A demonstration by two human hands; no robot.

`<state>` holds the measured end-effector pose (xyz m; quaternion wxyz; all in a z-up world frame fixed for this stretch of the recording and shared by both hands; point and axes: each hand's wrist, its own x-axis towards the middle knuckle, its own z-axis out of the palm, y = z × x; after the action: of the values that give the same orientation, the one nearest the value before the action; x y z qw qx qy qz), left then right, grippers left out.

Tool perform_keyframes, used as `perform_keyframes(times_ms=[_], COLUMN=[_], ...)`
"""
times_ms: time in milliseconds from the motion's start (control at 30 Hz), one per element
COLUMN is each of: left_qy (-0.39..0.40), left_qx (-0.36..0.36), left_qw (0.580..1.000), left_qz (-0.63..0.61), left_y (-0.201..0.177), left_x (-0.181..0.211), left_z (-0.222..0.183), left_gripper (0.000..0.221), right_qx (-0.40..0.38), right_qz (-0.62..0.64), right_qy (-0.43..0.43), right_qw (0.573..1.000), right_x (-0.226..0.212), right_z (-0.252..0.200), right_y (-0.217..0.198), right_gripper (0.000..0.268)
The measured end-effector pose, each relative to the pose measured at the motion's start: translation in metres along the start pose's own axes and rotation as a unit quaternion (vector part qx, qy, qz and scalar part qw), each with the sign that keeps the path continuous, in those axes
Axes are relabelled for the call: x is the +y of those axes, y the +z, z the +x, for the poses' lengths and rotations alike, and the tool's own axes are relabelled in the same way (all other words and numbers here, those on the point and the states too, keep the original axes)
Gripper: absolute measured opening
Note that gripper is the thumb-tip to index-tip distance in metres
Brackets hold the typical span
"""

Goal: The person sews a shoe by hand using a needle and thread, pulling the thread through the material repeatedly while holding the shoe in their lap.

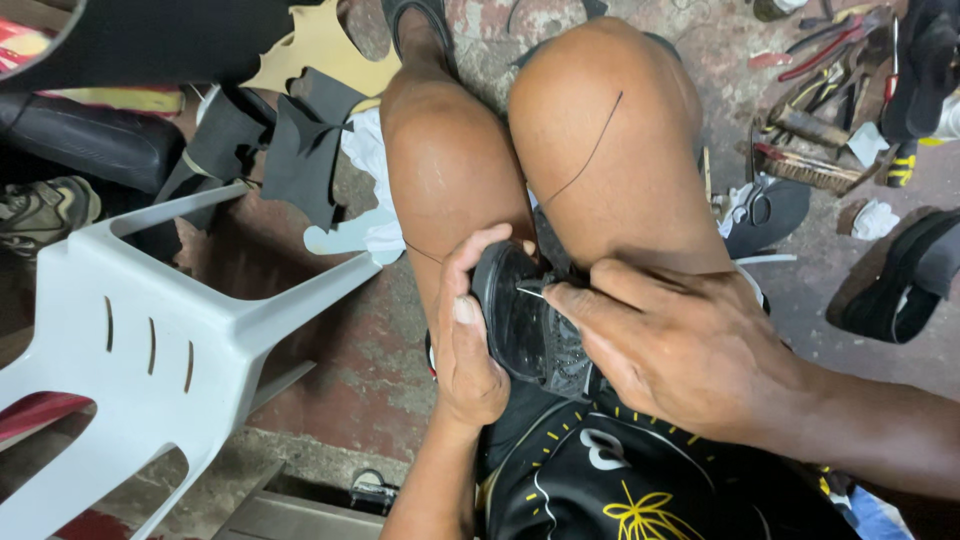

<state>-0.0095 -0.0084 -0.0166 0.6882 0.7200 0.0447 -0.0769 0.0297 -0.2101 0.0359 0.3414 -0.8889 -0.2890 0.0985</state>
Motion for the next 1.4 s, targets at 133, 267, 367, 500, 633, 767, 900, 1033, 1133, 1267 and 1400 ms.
perform_keyframes(times_ms=[133, 267, 367, 500, 633, 767, 900, 1033, 1133, 1267, 1400], left_qy=[-0.009, 0.040, 0.047, 0.045, 0.020, 0.018, 0.013, 0.028, 0.013, -0.071, -0.106], left_qx=[0.004, 0.025, 0.029, 0.025, 0.026, 0.016, 0.020, 0.026, 0.014, -0.077, -0.186], left_qw=[1.000, 0.992, 0.985, 0.983, 0.989, 0.993, 0.994, 0.993, 0.993, 0.993, 0.956], left_qz=[0.010, 0.116, 0.165, 0.179, 0.146, 0.117, 0.109, 0.111, 0.117, -0.063, -0.201], left_y=[0.002, 0.005, 0.006, 0.006, 0.007, 0.007, 0.008, 0.009, 0.005, -0.012, -0.037], left_x=[0.004, 0.009, 0.010, 0.012, 0.013, 0.011, 0.011, 0.009, 0.012, 0.011, 0.005], left_z=[-0.004, 0.001, 0.003, 0.007, 0.005, 0.010, 0.011, 0.012, 0.006, 0.004, 0.013], left_gripper=[0.069, 0.067, 0.064, 0.064, 0.065, 0.065, 0.062, 0.058, 0.057, 0.062, 0.079], right_qx=[-0.033, -0.072, -0.099, -0.124, -0.114, -0.140, -0.115, -0.138, -0.141, -0.126, -0.129], right_qz=[0.001, -0.046, -0.028, -0.054, 0.024, 0.006, -0.014, -0.012, 0.014, 0.105, 0.131], right_qy=[0.005, 0.028, 0.036, 0.027, 0.015, 0.021, 0.013, 0.029, 0.041, 0.064, 0.089], right_qw=[0.999, 0.996, 0.994, 0.991, 0.993, 0.990, 0.993, 0.990, 0.989, 0.984, 0.979], right_x=[-0.001, -0.004, -0.001, 0.001, 0.010, 0.008, 0.005, 0.004, 0.004, 0.011, 0.015], right_z=[0.000, 0.003, 0.005, 0.012, 0.026, 0.034, 0.036, 0.033, 0.029, 0.021, 0.014], right_y=[-0.002, -0.002, -0.003, -0.004, -0.010, -0.011, -0.008, 0.000, 0.000, -0.012, -0.013], right_gripper=[0.040, 0.042, 0.044, 0.038, 0.038, 0.034, 0.037, 0.037, 0.038, 0.028, 0.026])
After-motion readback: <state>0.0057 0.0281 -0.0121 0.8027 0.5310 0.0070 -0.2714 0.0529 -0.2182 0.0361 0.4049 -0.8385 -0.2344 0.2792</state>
